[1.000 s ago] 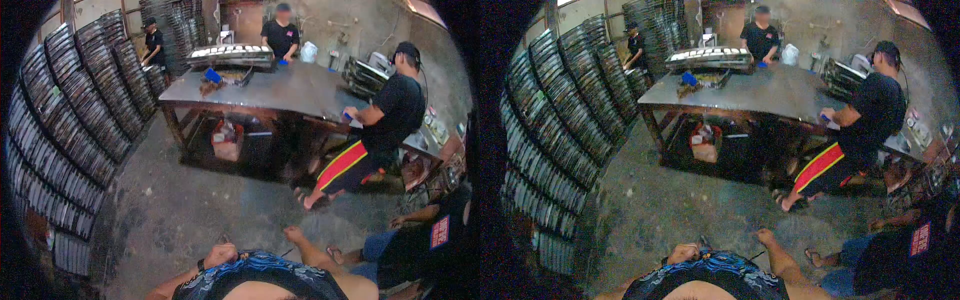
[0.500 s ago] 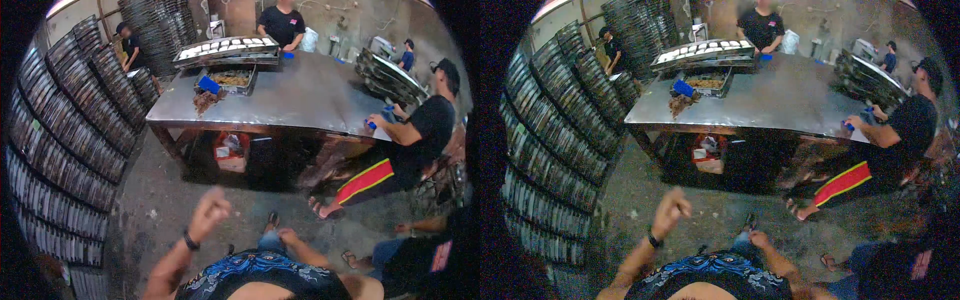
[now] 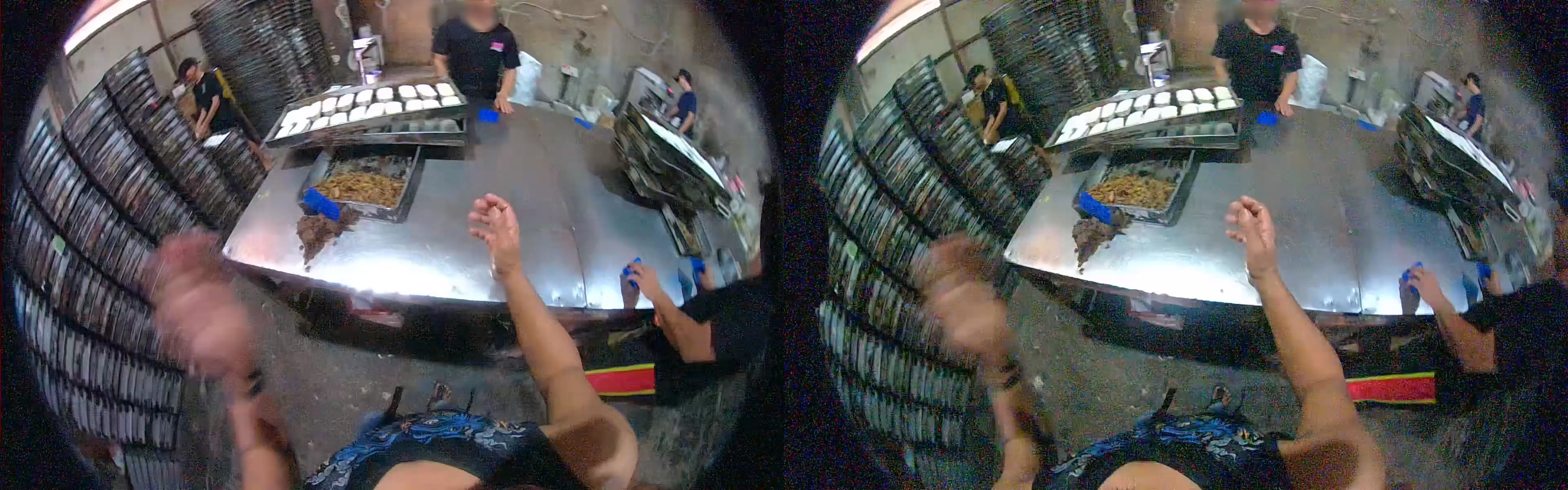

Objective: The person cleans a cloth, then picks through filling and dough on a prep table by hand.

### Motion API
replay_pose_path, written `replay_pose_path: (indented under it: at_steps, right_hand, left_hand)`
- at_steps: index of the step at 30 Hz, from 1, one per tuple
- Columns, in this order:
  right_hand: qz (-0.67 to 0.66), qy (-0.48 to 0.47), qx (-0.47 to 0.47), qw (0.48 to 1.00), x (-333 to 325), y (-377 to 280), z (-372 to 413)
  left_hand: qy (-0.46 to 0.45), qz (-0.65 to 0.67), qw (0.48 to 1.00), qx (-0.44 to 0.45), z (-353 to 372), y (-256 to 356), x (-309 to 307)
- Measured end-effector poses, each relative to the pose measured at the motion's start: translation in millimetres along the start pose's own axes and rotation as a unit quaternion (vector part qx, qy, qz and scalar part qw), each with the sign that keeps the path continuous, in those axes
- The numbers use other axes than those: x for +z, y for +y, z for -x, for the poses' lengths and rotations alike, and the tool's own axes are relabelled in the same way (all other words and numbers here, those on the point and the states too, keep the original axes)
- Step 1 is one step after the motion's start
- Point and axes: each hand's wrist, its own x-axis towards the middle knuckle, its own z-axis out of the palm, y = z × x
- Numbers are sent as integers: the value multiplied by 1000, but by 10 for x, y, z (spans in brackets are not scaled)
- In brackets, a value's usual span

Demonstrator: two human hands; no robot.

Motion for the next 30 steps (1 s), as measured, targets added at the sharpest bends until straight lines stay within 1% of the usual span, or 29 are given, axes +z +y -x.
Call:
replay_pose_path:
  at_steps: [1, 3, 4, 5, 6, 7, 8, 10, 11, 12, 13, 14, 15, 16, 18, 19, 21, 23, 24, 25, 27, 28, 29, 30]
  right_hand:
    - [-7, -1, 24, 1000, 79, 244, -119]
    - [-13, 11, 73, 997, 296, 830, -201]
    - [-31, -21, 72, 997, 451, 905, -107]
    - [-48, -49, 64, 996, 619, 989, 88]
    - [-67, -74, 60, 993, 725, 1048, 129]
    - [-27, -87, -54, 994, 689, 864, -40]
    - [12, -101, -163, 981, 612, 692, -194]
    - [-1, -21, 18, 1000, 385, 1024, -210]
    - [-8, 18, 83, 996, 299, 1080, -365]
    - [12, -26, -73, 997, 213, 932, -626]
    - [33, -77, -209, 974, 111, 778, -695]
    - [43, -113, -311, 943, -17, 746, -555]
    - [51, -25, -137, 989, -249, 829, -465]
    - [57, 59, 26, 996, -514, 836, -532]
    - [82, 85, -89, 989, -955, 554, -606]
    - [87, 103, -135, 982, -1169, 550, -552]
    - [189, 135, -19, 972, -1578, 424, -398]
    - [179, 209, -90, 957, -1879, 45, -507]
    - [170, 263, -111, 943, -2014, -3, -409]
    - [180, 265, -105, 941, -2161, 122, -322]
    - [208, 251, -100, 940, -2571, 468, -313]
    - [481, 145, -182, 845, -2525, 764, -297]
    - [479, 103, -167, 855, -2210, 968, -275]
    - [401, 64, -101, 908, -1670, 1061, -304]
  left_hand:
    - [-31, 30, 997, -67, 25, -447, 134]
    - [-91, 102, 972, -188, 208, -1409, 440]
    - [-118, 148, 955, -228, 346, -1815, 610]
    - [-148, 177, 944, -238, 431, -2048, 790]
    - [-178, 187, 937, -234, 424, -2135, 942]
    - [-202, 180, 937, -221, 322, -2102, 1121]
    - [-226, 173, 936, -208, 221, -2060, 1302]
    - [-267, 147, 930, -205, 315, -1798, 1474]
    - [-209, 93, 896, -379, 411, -1743, 1755]
    - [-289, 141, 904, -282, 470, -1707, 1927]
    - [-352, 174, 905, -165, 474, -1303, 2134]
    - [-390, 189, 897, -86, 609, -1492, 2291]
    - [-418, 122, 890, -136, 815, -1602, 2418]
    - [-413, 149, 875, -203, 955, -1521, 2473]
    - [-407, 217, 842, -281, 870, -1381, 2921]
    - [-426, 198, 839, -274, 912, -1482, 3134]
    - [-445, 151, 828, -305, 1252, -1548, 3349]
    - [-462, 263, 821, -209, 1293, -1323, 3605]
    - [-478, 309, 802, -177, 1389, -1266, 3638]
    - [-514, 250, 807, -152, 1431, -1296, 3689]
    - [-470, 200, 810, -287, 1623, -1805, 3602]
    - [-438, 176, 809, -351, 1657, -2100, 3503]
    - [-388, 161, 833, -359, 1490, -2236, 3251]
    - [-314, 138, 876, -340, 1170, -2250, 2906]
